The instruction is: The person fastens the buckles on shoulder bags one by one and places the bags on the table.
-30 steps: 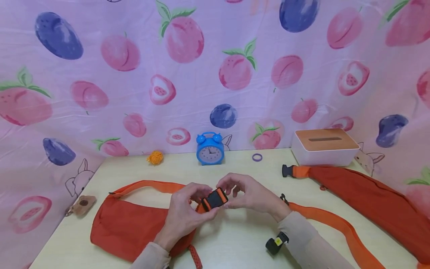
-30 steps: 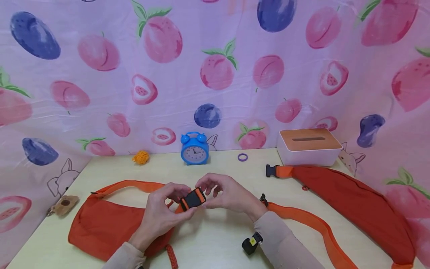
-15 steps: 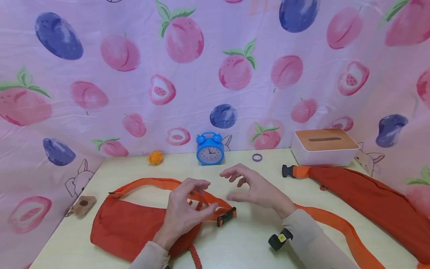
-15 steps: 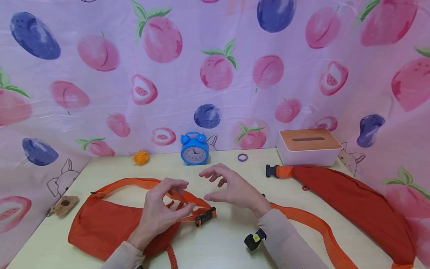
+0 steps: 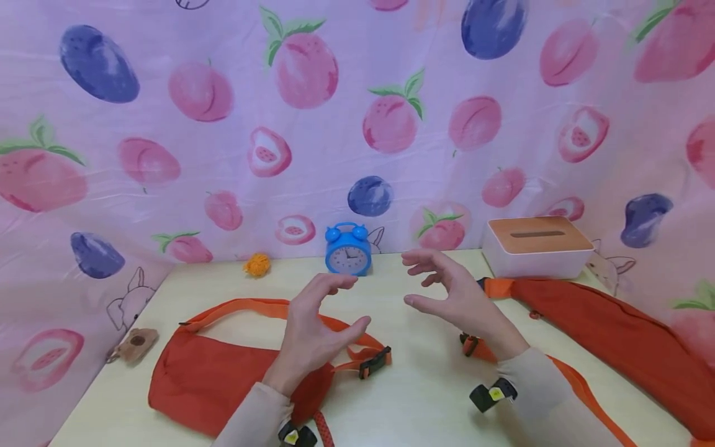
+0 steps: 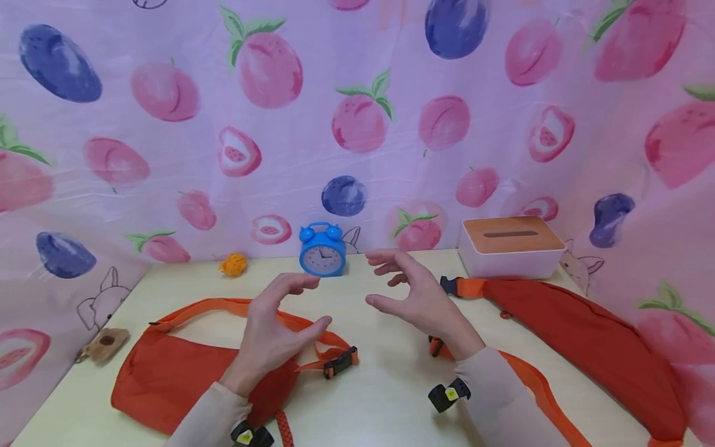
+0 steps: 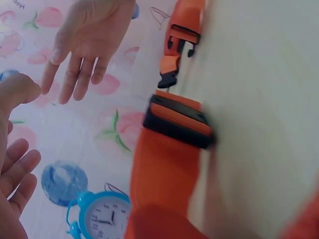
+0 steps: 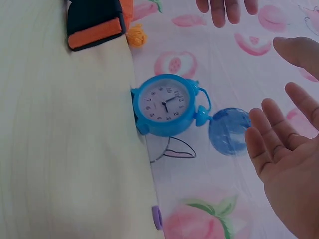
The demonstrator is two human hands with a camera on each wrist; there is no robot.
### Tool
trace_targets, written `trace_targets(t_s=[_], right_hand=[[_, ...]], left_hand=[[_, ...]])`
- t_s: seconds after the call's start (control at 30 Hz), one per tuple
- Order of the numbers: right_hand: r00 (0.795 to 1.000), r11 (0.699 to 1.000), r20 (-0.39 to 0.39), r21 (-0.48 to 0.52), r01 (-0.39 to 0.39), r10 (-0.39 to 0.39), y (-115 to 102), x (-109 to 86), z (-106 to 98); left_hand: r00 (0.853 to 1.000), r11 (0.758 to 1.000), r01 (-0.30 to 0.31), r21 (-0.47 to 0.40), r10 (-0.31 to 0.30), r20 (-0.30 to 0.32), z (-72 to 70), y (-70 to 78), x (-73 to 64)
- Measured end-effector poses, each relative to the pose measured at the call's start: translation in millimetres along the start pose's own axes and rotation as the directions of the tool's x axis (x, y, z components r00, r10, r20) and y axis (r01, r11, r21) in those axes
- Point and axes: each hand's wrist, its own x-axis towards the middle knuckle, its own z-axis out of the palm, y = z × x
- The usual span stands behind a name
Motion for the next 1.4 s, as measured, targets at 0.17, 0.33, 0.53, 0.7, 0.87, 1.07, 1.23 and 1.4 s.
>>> trace_targets(t_s=[0.17,0.33,0.53,0.7,0.87,1.07,1.23,1.4], right_hand=[[0.998,1.0,-0.06,0.016,-0.012,0.013,-1,-14.5,-16],[0.993,0.995,-0.082,-0.051,-0.089,0.085,-2,-38.0,-31],[0.984,0.979,-0.103,-0.131,-0.158,0.145,0,-66.9,-48],[0.98,0.969,-0.158,-0.192,-0.154,0.125,4,-86.2,-54],[0.975,0.96,-0.167,-0.216,-0.179,0.145,11,-105.6,-54],[0.963,0.932,-0.135,-0.252,-0.262,0.235,18,-120.3,-48],[0.935,0.889,-0.119,-0.291,-0.353,0.333,23,-120.9,-44],[0.902,0.858,-0.088,-0.282,-0.43,0.423,27,-118.3,-39]], left_hand=[[0.999,0.997,-0.045,-0.057,0.046,0.024,11.9,1.7,17.9],[0.997,0.991,-0.06,-0.123,0.066,0.045,28.7,2.7,36.0],[0.995,0.978,-0.043,-0.203,0.059,0.075,56.5,2.9,58.0],[0.987,0.973,-0.025,-0.228,0.06,0.148,83.3,1.2,75.2],[0.975,0.969,0.018,-0.246,0.038,0.22,107.7,3.2,84.9],[0.969,0.953,0.02,-0.301,0.055,0.241,134.7,3.4,91.7],[0.972,0.933,0.04,-0.359,0.047,0.229,155.0,-2.2,93.1],[0.96,0.915,0.136,-0.38,-0.027,0.28,169.3,-8.3,91.9]])
